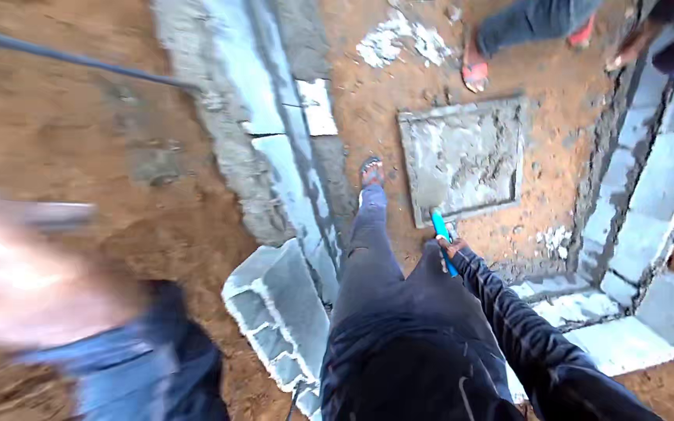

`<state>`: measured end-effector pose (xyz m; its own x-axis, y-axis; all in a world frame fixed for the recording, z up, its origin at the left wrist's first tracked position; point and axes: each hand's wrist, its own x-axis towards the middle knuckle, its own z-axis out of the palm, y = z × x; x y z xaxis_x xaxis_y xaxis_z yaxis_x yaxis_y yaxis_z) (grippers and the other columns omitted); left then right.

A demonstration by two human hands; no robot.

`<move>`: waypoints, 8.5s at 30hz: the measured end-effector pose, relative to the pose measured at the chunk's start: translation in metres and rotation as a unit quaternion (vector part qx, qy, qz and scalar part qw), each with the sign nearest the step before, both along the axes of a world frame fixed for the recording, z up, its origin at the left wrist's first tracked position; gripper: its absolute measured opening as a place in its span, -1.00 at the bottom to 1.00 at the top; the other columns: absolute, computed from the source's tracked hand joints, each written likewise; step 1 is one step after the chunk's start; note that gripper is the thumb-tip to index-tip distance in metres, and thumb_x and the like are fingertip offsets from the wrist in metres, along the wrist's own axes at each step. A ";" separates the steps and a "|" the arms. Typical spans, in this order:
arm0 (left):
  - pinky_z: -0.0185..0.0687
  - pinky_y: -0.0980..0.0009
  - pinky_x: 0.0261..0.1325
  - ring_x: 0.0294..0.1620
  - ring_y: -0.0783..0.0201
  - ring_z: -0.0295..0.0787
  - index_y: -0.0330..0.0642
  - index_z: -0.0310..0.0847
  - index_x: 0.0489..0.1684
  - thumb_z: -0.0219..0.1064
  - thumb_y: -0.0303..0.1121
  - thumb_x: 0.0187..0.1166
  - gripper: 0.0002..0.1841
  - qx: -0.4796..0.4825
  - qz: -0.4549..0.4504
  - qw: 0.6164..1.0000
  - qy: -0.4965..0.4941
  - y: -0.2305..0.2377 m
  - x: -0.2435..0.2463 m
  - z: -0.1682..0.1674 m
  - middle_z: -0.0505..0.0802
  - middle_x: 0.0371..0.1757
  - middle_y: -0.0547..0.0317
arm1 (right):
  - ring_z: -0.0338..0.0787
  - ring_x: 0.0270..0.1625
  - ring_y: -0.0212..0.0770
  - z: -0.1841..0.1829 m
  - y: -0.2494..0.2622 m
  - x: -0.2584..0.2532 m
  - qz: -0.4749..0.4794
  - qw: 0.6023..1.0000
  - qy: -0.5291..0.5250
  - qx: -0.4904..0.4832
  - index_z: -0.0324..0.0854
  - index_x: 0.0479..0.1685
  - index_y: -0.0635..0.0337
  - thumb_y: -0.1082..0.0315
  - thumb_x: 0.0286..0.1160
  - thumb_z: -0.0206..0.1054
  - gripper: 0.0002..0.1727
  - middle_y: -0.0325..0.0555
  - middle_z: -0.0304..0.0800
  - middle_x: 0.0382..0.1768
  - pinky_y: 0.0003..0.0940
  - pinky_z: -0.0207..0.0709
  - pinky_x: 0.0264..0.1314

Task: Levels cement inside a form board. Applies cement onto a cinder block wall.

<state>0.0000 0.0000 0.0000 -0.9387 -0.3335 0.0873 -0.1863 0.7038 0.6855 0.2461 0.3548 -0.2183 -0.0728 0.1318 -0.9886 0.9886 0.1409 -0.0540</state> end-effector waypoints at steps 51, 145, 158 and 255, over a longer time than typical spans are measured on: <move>0.79 -0.17 0.12 0.11 -0.14 0.89 -0.11 0.55 0.58 0.11 -0.31 0.71 -0.53 -0.108 -0.539 0.698 -0.459 0.286 0.281 -0.494 0.80 0.34 -0.13 | 0.82 0.27 0.36 -0.431 0.247 0.221 0.159 0.959 0.072 0.225 0.25 0.83 0.07 -0.02 0.76 0.20 -0.29 0.32 0.75 0.34 0.36 0.60 0.37; 0.60 0.01 0.55 0.51 -0.04 0.69 -0.21 0.61 0.52 0.18 -0.52 0.61 -0.53 0.060 -0.041 0.893 -0.445 0.004 0.191 -0.161 0.63 0.62 -0.11 | 0.61 -0.68 -0.16 0.038 -0.233 -0.369 -0.068 0.965 0.222 -0.121 0.38 0.53 0.30 0.50 0.59 0.24 -0.50 0.02 0.63 -0.47 -0.23 0.60 -0.67; 0.65 0.04 0.50 0.43 0.00 0.75 -0.22 0.62 0.50 0.13 -0.52 0.65 -0.55 0.113 -0.045 0.869 -0.480 -0.012 0.173 -0.156 0.68 0.56 -0.09 | 0.63 0.56 0.14 0.034 -0.388 -0.483 0.108 0.961 0.252 0.032 0.18 0.84 0.14 0.09 0.65 0.38 -0.20 0.19 0.64 0.51 0.12 0.46 0.61; 0.75 0.11 0.36 0.33 0.08 0.80 -0.13 0.59 0.52 0.11 -0.49 0.61 -0.53 -0.096 -0.518 0.722 -0.449 0.287 0.236 -0.505 0.66 0.55 -0.05 | 0.74 0.40 0.30 -0.444 0.191 0.149 -0.097 0.972 -0.062 0.207 0.29 0.73 0.18 -0.09 0.70 0.26 -0.26 0.34 0.76 0.30 0.32 0.52 0.48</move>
<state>0.2356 0.2873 -0.5050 -0.3818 0.5260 -0.7599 0.1994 0.8498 0.4880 0.3956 0.5456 -0.6623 0.1089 0.5199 -0.8472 0.9940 -0.0642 0.0883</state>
